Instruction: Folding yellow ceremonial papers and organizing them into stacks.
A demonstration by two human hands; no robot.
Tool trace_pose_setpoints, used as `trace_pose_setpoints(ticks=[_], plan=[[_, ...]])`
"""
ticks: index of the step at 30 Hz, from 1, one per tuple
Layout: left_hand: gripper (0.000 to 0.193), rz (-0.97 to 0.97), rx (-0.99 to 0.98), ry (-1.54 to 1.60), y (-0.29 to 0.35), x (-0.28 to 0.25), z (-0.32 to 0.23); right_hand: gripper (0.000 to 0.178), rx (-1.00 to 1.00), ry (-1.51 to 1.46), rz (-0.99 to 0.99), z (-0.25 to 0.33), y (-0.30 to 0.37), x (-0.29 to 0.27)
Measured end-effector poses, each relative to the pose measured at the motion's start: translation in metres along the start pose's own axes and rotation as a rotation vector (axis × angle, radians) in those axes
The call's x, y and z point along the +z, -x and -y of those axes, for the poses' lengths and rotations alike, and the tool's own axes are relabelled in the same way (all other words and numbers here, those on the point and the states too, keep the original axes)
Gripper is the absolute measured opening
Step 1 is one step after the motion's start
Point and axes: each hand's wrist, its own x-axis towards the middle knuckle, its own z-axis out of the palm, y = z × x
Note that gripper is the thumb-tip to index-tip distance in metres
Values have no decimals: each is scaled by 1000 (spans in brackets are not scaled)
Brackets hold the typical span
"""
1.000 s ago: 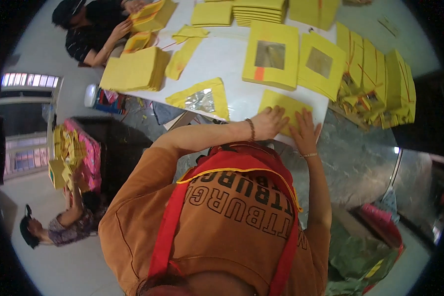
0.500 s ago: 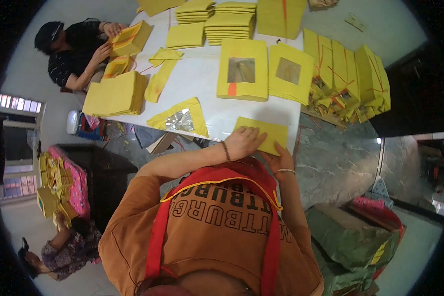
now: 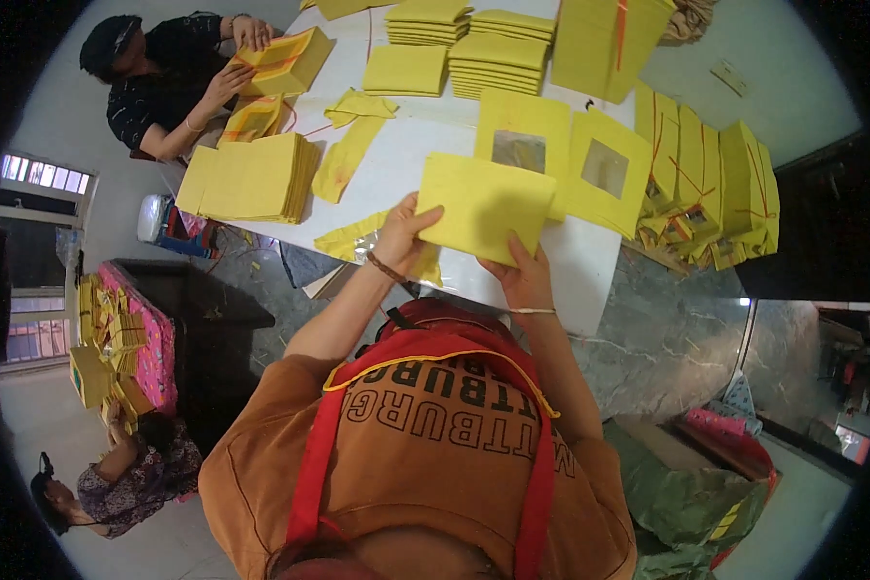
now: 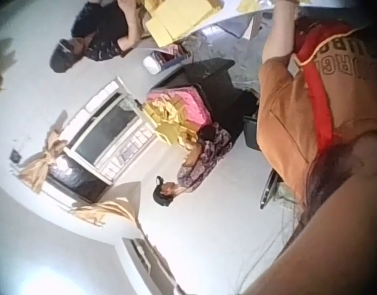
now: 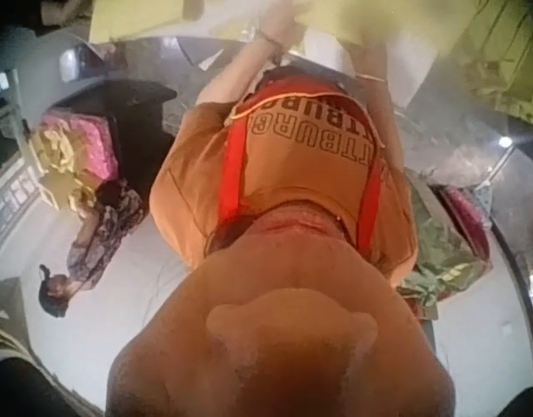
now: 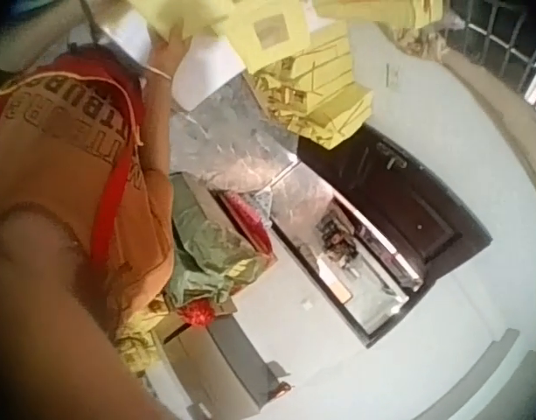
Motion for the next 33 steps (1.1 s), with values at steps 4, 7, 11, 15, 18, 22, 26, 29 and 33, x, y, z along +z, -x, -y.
trace_pose_setpoints(ticks=[4,7,11,15,18,22,26,29,33], plan=[[33,-137,103,-177,-33,-47,-59,45,-42,82,-55,-14,-58,45],[33,-230,187,-164,-83,-86,-118,51,-132,80,-15,-24,-104,80],[31,-140,197,-54,-169,-107,-186,48,-173,306,43,-43,-145,109],[30,-82,129,-196,-259,-141,-192,37,-51,285,-8,-80,-139,113],[31,-293,75,-752,-295,-137,-171,31,20,288,-105,-93,-134,92],[32,-420,36,-861,-314,-144,-156,31,15,382,-202,-92,-152,80],[34,-373,-21,-739,-322,-138,-168,30,-25,434,-177,-87,-185,93],[36,-392,2,-784,-322,-133,-164,31,-57,519,-193,-84,-207,106],[44,-511,166,-1267,-318,-149,-155,37,-121,634,-230,-83,-232,119]])
